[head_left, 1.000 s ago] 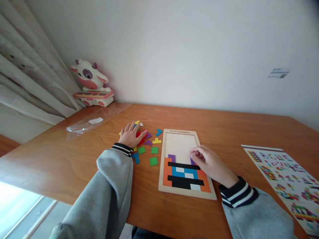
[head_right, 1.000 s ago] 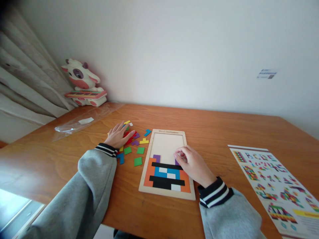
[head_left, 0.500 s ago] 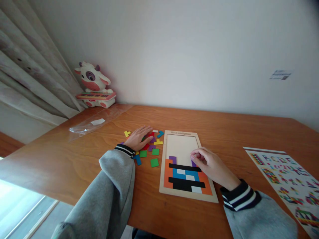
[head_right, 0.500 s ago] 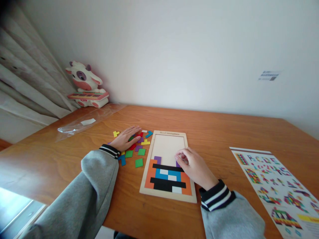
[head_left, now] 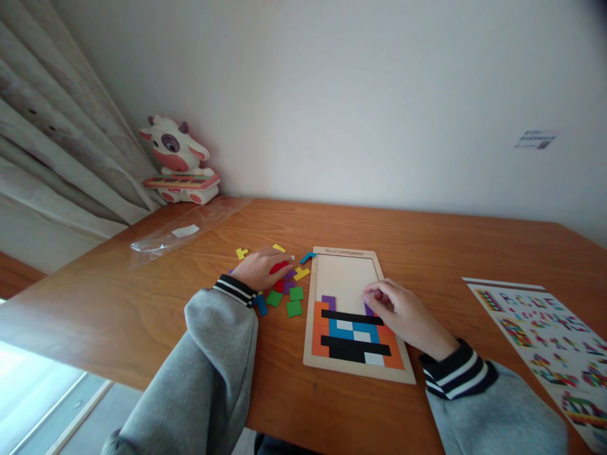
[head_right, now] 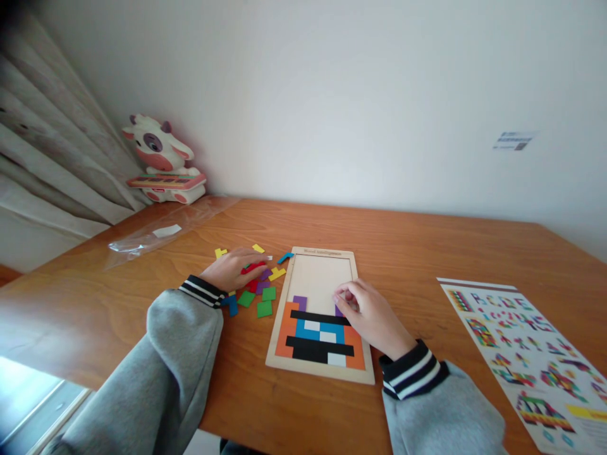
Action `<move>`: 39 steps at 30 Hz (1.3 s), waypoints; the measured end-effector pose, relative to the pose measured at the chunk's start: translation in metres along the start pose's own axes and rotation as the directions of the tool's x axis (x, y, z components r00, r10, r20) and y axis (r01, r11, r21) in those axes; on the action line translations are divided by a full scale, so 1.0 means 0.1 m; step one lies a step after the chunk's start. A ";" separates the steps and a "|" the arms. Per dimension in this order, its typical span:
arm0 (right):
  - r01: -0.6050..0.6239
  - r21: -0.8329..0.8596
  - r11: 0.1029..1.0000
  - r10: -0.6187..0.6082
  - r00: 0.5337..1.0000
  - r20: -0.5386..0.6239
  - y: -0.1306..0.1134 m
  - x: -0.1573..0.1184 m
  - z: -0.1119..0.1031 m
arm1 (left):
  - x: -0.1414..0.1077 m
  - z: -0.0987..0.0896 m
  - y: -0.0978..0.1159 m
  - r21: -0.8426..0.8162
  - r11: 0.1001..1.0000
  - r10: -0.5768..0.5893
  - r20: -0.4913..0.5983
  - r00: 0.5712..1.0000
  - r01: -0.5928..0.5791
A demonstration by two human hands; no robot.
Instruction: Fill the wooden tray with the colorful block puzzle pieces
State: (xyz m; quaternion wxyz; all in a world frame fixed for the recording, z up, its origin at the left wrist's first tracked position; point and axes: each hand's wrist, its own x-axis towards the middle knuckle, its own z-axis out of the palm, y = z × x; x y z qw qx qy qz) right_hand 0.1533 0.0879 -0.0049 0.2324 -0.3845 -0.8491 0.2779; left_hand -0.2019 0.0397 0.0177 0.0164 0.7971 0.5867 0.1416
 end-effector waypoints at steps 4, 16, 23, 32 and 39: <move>0.002 0.003 1.000 -0.002 1.000 0.004 0.00 0.00 0.00 | -0.15 -0.02 -0.11 0.211 0.892 -0.385 -0.112 0.916 0.400; 0.010 -0.013 1.000 -0.010 1.000 -0.006 -0.02 0.01 -0.01 | -0.13 0.13 -0.17 0.050 0.975 -0.220 0.027 0.975 0.219; 0.010 -0.013 1.000 -0.010 1.000 -0.005 -0.03 0.00 -0.02 | -0.12 0.06 -0.15 0.035 0.989 -0.145 0.036 0.989 0.144; 0.017 -0.016 1.000 -0.017 1.000 -0.005 -0.02 0.00 -0.01 | 0.03 0.15 0.23 -0.083 0.983 0.160 -0.027 0.987 -0.162; 0.009 -0.016 1.000 -0.009 1.000 -0.005 -0.02 0.00 -0.01 | 0.06 0.32 0.31 -0.015 0.990 0.138 0.037 0.990 -0.138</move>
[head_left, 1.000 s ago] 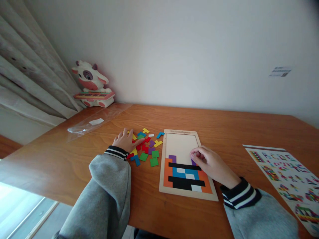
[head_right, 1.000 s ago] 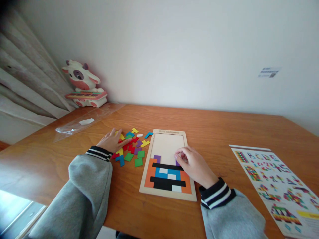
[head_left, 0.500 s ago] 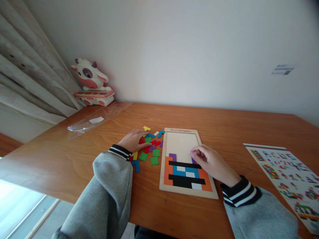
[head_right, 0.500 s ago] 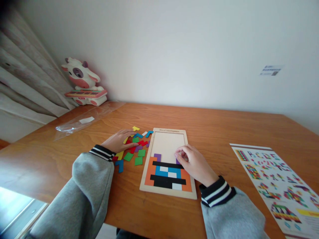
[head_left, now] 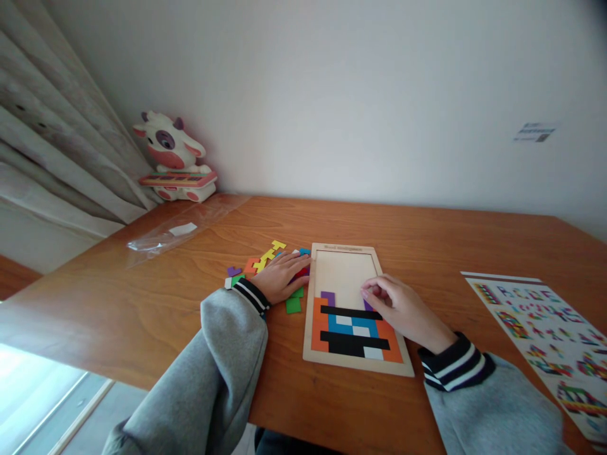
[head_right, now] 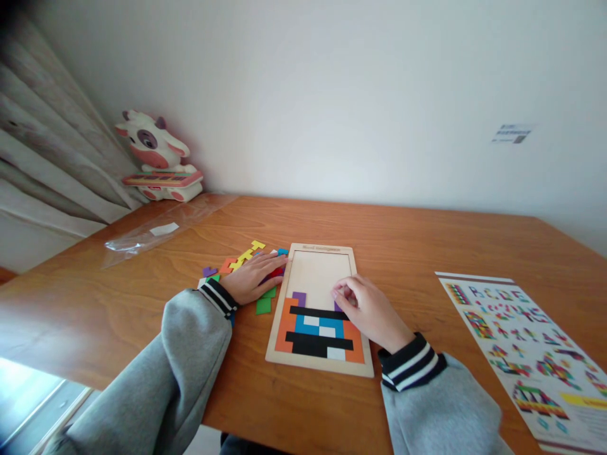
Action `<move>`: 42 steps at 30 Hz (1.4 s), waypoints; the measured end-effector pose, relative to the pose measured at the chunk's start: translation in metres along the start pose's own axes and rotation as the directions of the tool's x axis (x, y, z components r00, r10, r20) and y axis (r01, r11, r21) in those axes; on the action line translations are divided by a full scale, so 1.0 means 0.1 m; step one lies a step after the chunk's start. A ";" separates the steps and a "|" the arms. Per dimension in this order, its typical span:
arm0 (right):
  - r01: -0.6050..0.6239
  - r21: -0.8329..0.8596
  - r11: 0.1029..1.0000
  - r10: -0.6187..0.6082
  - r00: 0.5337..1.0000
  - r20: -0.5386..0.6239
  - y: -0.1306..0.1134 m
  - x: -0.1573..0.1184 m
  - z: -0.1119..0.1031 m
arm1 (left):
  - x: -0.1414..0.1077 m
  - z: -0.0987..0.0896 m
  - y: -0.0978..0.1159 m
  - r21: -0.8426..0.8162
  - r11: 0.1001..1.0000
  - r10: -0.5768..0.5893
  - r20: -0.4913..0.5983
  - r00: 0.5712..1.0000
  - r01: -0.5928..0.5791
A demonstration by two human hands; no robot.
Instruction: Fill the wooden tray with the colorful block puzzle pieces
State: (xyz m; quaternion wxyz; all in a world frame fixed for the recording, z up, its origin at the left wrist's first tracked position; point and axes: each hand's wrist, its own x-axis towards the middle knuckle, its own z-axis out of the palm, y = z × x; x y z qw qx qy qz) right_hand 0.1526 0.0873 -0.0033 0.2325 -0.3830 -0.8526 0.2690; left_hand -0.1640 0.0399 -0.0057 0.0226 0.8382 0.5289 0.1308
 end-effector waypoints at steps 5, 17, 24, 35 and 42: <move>-0.011 0.003 1.000 0.011 1.000 -0.005 0.01 0.00 0.00 | -0.02 -0.04 -0.08 0.043 0.997 0.068 -0.088 0.994 -0.065; -0.019 0.008 1.000 0.019 1.000 0.004 0.02 0.01 0.00 | -0.12 -0.20 -0.26 0.113 0.992 0.066 -0.088 0.994 -0.056; -0.017 0.006 1.000 0.017 1.000 0.011 0.03 0.00 0.00 | -0.26 -0.43 -0.37 0.237 0.903 -0.327 -0.163 0.931 0.358; -0.024 -0.007 1.000 0.024 1.000 0.010 -0.01 0.01 -0.01 | -0.31 -0.58 -0.30 0.285 0.781 -0.575 -0.020 0.818 0.555; -0.023 0.005 1.000 0.023 1.000 0.001 0.00 0.00 -0.01 | -0.37 -0.53 -0.36 0.223 0.892 -0.368 -0.146 0.918 0.393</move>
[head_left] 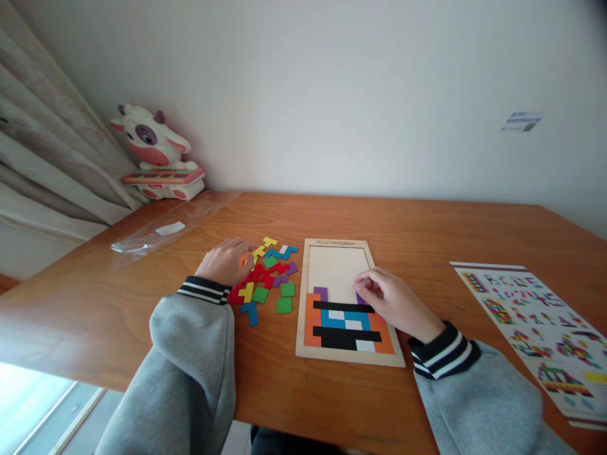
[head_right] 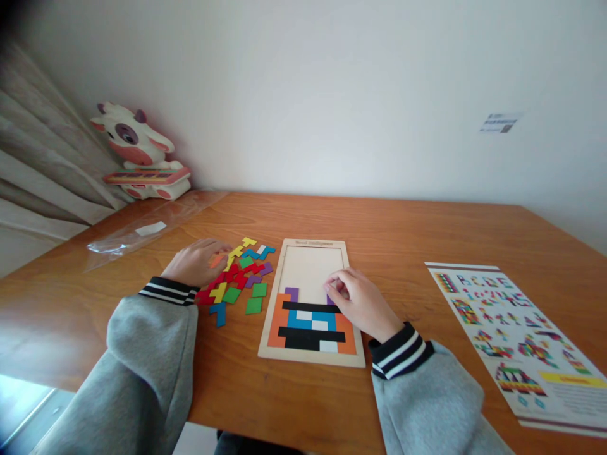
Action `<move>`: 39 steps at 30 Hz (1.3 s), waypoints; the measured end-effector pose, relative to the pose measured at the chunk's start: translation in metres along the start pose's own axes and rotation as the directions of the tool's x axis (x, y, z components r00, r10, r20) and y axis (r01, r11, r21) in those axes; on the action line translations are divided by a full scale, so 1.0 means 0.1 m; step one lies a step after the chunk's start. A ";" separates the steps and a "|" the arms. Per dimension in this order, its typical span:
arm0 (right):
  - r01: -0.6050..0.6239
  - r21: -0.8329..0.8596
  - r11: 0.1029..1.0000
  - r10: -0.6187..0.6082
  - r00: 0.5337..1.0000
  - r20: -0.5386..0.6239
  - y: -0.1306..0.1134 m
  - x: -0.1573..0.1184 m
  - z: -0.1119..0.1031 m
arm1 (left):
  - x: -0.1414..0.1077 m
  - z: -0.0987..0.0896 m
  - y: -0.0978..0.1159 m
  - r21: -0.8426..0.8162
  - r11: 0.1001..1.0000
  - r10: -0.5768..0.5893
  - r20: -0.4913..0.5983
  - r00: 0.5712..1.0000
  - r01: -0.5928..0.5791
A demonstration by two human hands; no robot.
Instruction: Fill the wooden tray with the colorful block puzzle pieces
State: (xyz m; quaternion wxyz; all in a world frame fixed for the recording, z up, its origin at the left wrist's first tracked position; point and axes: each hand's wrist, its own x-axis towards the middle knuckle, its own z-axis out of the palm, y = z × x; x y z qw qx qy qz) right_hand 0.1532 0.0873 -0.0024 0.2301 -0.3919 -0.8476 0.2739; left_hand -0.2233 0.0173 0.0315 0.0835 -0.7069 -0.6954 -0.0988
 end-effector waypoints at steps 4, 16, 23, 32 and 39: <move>0.018 0.006 1.000 -0.018 1.000 -0.006 0.00 0.00 0.00 | -0.13 0.01 -0.02 -0.093 0.985 0.128 -0.167 0.978 -0.145; 0.045 0.016 0.999 -0.045 0.999 -0.016 0.05 -0.02 0.02 | -0.95 0.04 -0.03 -0.234 0.953 0.130 -0.250 0.959 -0.191; 0.097 0.037 0.995 -0.087 0.976 -0.197 0.02 -0.16 0.05 | -1.07 0.08 -0.01 -0.270 0.961 0.005 -0.197 0.980 -0.059; 0.073 -0.064 0.995 -0.089 0.944 -0.319 -0.06 -0.77 0.03 | -1.17 0.12 0.02 -0.275 0.960 -0.013 -0.220 0.975 -0.049; 0.100 -0.266 0.959 -0.153 0.971 -0.185 -0.22 -1.19 0.13 | -1.20 0.13 0.09 -0.300 0.954 -0.082 -0.254 0.964 0.002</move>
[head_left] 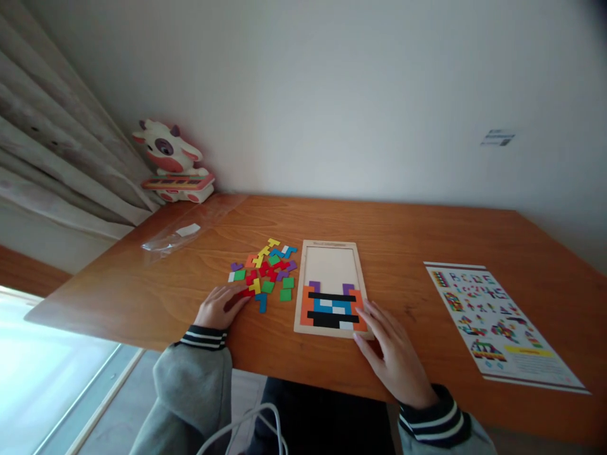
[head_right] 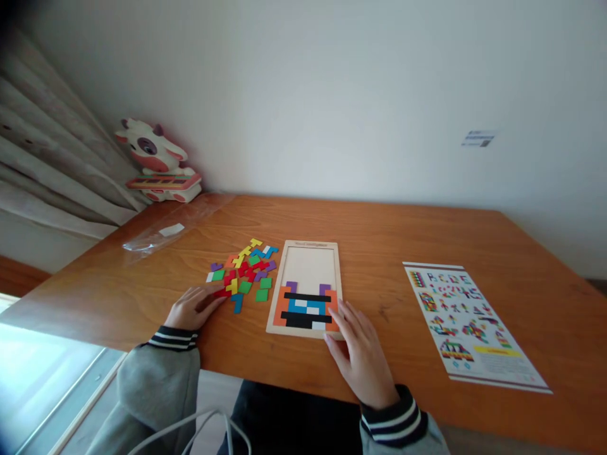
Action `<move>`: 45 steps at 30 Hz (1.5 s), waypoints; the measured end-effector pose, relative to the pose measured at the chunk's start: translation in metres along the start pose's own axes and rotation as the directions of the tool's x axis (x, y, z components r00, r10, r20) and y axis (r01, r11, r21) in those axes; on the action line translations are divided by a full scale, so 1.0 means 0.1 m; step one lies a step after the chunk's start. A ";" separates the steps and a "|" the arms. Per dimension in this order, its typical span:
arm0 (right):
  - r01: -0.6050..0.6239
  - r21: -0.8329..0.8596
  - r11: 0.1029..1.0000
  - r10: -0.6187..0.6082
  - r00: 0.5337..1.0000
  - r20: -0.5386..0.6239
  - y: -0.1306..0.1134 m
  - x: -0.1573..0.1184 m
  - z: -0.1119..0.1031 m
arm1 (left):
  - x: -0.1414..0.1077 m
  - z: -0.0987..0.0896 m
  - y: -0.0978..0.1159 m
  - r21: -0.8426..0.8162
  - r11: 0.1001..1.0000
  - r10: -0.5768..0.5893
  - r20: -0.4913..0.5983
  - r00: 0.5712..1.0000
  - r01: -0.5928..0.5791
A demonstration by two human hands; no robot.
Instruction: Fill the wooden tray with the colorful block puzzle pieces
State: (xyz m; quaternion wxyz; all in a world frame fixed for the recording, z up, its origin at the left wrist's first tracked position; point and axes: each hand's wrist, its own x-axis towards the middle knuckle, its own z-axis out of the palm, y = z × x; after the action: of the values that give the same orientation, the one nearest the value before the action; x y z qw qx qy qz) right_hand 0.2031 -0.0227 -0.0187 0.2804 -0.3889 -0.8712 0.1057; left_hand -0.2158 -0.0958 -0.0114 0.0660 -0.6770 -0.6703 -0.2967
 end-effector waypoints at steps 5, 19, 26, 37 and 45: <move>0.013 -0.094 0.995 -0.006 0.997 0.072 -0.04 -0.10 0.01 | -0.01 -0.01 0.05 0.008 1.000 -0.015 -0.021 1.000 0.015; 0.013 -0.069 0.998 -0.008 0.997 0.080 -0.14 -0.42 -0.14 | -0.25 -0.01 0.67 -0.355 0.924 -0.184 -0.083 0.979 0.144; -0.151 0.186 0.971 0.177 0.976 -0.130 -0.29 -0.39 -0.21 | -0.23 0.24 1.28 -0.751 0.586 -0.410 0.049 0.911 0.304; -0.143 0.572 0.808 0.193 0.981 -0.028 -0.88 0.04 -0.18 | -0.05 0.24 1.97 -0.823 0.536 -0.078 0.177 0.981 0.191; -0.213 0.461 0.861 0.302 0.945 -0.128 -0.52 0.01 -0.09 | 0.02 0.18 1.21 -0.216 0.973 -0.105 -0.077 0.991 0.086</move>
State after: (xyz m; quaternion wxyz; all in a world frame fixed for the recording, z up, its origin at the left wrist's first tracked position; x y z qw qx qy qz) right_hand 0.1757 -0.0577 0.0105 0.4287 -0.4370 -0.7324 0.2980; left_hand -0.0956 -0.0964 0.0124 0.0086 -0.6334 -0.6631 -0.3988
